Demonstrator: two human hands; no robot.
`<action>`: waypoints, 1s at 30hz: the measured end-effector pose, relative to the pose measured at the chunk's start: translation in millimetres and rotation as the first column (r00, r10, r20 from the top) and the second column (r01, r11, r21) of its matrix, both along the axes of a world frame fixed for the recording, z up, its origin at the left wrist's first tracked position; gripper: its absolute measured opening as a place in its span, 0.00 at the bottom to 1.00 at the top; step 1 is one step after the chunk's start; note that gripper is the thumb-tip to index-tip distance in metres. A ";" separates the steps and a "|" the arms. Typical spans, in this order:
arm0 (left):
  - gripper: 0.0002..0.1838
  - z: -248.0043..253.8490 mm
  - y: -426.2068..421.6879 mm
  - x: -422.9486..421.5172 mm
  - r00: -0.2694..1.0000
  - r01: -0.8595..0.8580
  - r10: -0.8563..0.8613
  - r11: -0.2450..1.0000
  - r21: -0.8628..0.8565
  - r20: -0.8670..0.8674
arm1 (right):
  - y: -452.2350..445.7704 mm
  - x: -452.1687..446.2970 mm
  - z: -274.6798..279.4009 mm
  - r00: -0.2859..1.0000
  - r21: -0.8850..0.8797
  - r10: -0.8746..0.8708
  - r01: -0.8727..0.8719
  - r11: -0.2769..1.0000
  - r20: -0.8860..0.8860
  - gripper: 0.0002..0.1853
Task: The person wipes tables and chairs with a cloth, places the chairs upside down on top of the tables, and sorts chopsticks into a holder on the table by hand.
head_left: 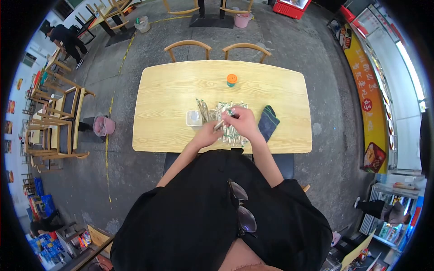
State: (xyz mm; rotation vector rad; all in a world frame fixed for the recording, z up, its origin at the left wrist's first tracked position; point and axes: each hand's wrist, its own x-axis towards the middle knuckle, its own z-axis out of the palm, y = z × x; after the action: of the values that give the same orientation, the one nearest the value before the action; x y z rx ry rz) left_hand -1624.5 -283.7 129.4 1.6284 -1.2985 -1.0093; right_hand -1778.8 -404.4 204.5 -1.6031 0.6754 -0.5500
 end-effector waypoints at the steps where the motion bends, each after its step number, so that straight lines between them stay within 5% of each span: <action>1: 0.19 -11.7 2.6 6.0 0.990 -0.068 0.076 0.995 -0.067 0.119 | -0.9 4.6 4.3 0.999 -0.047 -0.047 0.047 0.998 -0.003 0.08; 3: 0.20 -20.8 10.2 17.5 0.924 -0.155 0.208 0.971 -0.183 0.321 | -6.5 14.1 3.0 0.993 -0.270 -0.116 0.104 0.957 -0.029 0.08; 4: 0.20 -22.1 13.5 23.3 0.930 -0.198 0.227 0.972 -0.128 0.289 | -7.4 19.2 2.7 0.988 -0.377 -0.151 0.127 0.917 -0.035 0.08; 9: 0.17 -21.8 19.1 33.5 0.939 -0.336 0.330 0.940 0.052 0.099 | -10.1 48.8 -21.9 0.987 -0.486 -0.104 0.032 0.873 -0.123 0.12; 14: 0.19 -34.3 19.4 34.2 0.956 -0.289 0.280 0.947 0.142 0.083 | -7.7 75.3 -62.4 0.915 -0.569 -0.083 -0.173 0.804 -0.396 0.15; 17: 0.21 -50.7 16.8 35.3 0.962 -0.267 0.255 0.952 0.149 0.097 | -7.9 87.5 -110.7 0.921 -0.638 -0.118 -0.161 0.753 -0.372 0.18; 26: 0.24 -44.1 16.6 31.8 0.972 -0.234 0.228 0.952 0.198 0.053 | 3.6 68.7 -93.4 0.963 -0.503 -0.111 -0.028 0.864 -0.244 0.16; 29: 0.24 -47.8 20.9 34.8 0.993 -0.115 0.105 0.957 0.266 0.053 | 3.2 36.1 -88.7 0.938 -0.366 -0.290 0.207 0.907 -0.189 0.15; 30: 0.23 -47.8 19.2 35.5 0.998 -0.056 0.045 0.953 0.296 0.043 | -2.7 26.1 -94.1 0.895 -0.372 -0.328 0.207 0.905 -0.302 0.16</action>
State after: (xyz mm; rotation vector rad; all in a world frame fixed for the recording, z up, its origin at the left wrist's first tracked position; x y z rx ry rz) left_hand -1589.0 -264.5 81.6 1.9033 -1.1632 -1.1938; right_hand -1752.7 -407.0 110.4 -1.9660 1.1444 -0.6034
